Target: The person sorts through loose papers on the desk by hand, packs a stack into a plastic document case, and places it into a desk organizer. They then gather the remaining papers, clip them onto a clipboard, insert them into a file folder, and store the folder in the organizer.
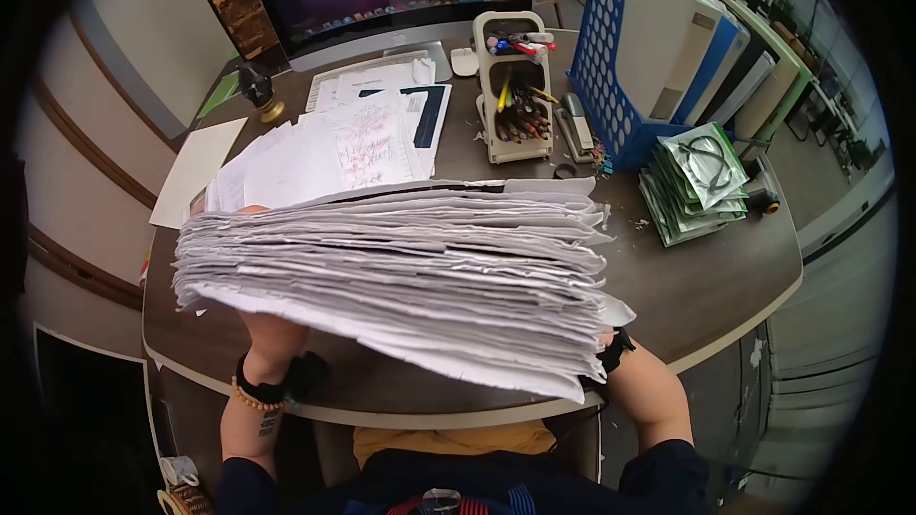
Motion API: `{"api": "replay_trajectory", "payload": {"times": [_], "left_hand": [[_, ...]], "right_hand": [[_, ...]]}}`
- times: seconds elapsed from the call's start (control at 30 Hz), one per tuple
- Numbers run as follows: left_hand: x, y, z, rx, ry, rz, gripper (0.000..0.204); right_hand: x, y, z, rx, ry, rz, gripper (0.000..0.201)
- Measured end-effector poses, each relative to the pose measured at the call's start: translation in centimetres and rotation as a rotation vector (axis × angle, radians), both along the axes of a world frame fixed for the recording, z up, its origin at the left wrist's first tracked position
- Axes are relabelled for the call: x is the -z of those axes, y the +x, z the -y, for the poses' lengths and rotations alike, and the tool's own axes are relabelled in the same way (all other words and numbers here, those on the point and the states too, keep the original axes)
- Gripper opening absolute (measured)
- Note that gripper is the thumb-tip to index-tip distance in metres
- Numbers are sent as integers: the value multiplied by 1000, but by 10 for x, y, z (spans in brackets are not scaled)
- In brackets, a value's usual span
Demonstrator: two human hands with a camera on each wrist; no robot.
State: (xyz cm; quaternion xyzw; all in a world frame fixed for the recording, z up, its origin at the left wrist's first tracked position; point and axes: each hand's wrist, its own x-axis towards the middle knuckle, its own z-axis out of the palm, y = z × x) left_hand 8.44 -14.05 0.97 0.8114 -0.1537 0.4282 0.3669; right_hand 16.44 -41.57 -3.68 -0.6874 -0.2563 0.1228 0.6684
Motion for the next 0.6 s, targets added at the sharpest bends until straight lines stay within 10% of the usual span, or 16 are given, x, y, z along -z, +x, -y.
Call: {"api": "replay_trajectory", "payload": {"times": [0.17,0.33,0.37,0.47,0.6], "left_hand": [[28,-3,-10,6,7,-48,60],[-44,8,20,156,-444,-294,31],[-53,11,25,186,-574,-388,30],[-45,27,16,288,-765,-662,44],[-19,8,8,-342,-36,-354,83]], "right_hand": [[-4,1,-3,1,42,-112,38],[-10,-1,-3,-51,75,-203,37],[-29,7,0,-191,-190,295,34],[-35,12,-11,-229,70,-157,36],[-30,25,-22,-276,156,-552,45]]}}
